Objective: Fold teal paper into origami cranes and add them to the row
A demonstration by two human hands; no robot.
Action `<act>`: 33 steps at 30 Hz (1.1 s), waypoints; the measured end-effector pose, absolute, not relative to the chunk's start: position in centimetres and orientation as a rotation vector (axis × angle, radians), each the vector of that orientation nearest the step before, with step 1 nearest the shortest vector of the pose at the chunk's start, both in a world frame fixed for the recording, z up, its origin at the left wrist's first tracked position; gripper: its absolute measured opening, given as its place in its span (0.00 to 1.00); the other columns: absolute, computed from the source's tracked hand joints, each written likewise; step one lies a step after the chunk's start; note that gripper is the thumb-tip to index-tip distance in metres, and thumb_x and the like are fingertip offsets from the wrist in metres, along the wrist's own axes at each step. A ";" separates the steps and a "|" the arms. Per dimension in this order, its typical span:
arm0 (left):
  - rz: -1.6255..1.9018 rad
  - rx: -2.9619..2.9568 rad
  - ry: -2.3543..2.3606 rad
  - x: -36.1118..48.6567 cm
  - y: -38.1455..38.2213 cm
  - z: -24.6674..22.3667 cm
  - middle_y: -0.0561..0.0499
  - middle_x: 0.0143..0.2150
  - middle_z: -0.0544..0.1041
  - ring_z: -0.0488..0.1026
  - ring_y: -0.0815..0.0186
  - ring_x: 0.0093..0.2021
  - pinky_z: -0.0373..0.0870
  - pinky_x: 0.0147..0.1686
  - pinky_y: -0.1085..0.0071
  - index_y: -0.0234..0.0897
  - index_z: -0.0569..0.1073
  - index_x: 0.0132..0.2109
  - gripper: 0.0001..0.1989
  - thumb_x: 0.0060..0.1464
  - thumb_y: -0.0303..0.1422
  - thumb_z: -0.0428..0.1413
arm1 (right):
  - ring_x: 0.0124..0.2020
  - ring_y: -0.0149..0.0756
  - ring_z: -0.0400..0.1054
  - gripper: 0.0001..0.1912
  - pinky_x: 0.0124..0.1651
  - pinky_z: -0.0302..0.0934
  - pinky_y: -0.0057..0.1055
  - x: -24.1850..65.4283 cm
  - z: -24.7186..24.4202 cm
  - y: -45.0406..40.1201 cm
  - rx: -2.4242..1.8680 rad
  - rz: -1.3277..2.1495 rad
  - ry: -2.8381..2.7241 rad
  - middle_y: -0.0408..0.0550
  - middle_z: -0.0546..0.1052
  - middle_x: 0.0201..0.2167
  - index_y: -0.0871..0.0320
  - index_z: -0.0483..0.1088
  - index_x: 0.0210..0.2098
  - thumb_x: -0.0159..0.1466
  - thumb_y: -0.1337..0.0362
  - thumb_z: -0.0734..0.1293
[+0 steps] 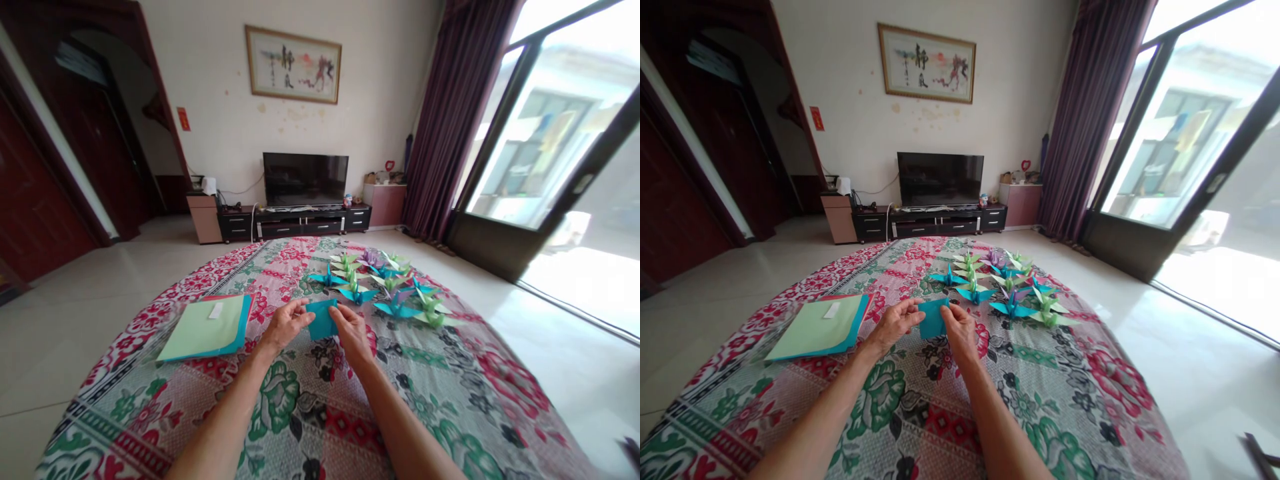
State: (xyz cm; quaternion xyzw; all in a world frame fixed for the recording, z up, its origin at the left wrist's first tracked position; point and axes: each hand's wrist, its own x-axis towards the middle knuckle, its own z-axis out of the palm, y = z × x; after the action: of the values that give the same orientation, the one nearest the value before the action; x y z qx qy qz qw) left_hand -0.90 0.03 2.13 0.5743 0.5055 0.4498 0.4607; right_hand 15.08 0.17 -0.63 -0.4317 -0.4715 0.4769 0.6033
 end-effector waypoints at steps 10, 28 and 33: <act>1.320 1.891 1.130 0.3 -0.8 2.6 0.46 0.44 0.73 0.70 0.61 0.42 0.67 0.42 0.69 0.40 0.77 0.39 0.17 0.37 0.32 0.63 | 0.24 0.30 0.60 0.21 0.26 0.58 0.25 15.2 -0.2 0.1 -1.177 0.744 -1.060 0.44 0.72 0.24 0.63 0.74 0.33 0.53 0.50 0.64; 1.234 1.188 1.097 0.4 0.0 0.7 0.53 0.26 0.73 0.66 0.70 0.25 0.62 0.23 0.76 0.33 0.75 0.33 0.13 0.40 0.38 0.59 | 0.30 0.35 0.69 0.16 0.35 0.64 0.31 14.6 -1.4 0.5 -1.070 0.709 -1.232 0.48 0.76 0.30 0.61 0.71 0.39 0.56 0.56 0.64; 1.216 0.934 1.030 1.2 -0.3 0.6 0.52 0.29 0.75 0.69 0.68 0.29 0.66 0.23 0.76 0.33 0.75 0.34 0.18 0.37 0.41 0.62 | 0.29 0.35 0.69 0.16 0.33 0.65 0.31 14.6 -0.9 -0.1 -1.184 0.492 -1.310 0.50 0.76 0.35 0.58 0.72 0.42 0.57 0.58 0.63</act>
State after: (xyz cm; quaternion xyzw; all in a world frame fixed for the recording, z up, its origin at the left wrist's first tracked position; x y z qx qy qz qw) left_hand 1.18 -0.33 0.56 0.4033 0.4450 0.5253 0.6028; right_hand 14.62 -0.07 -0.93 -0.5126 -0.5672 0.2130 0.6084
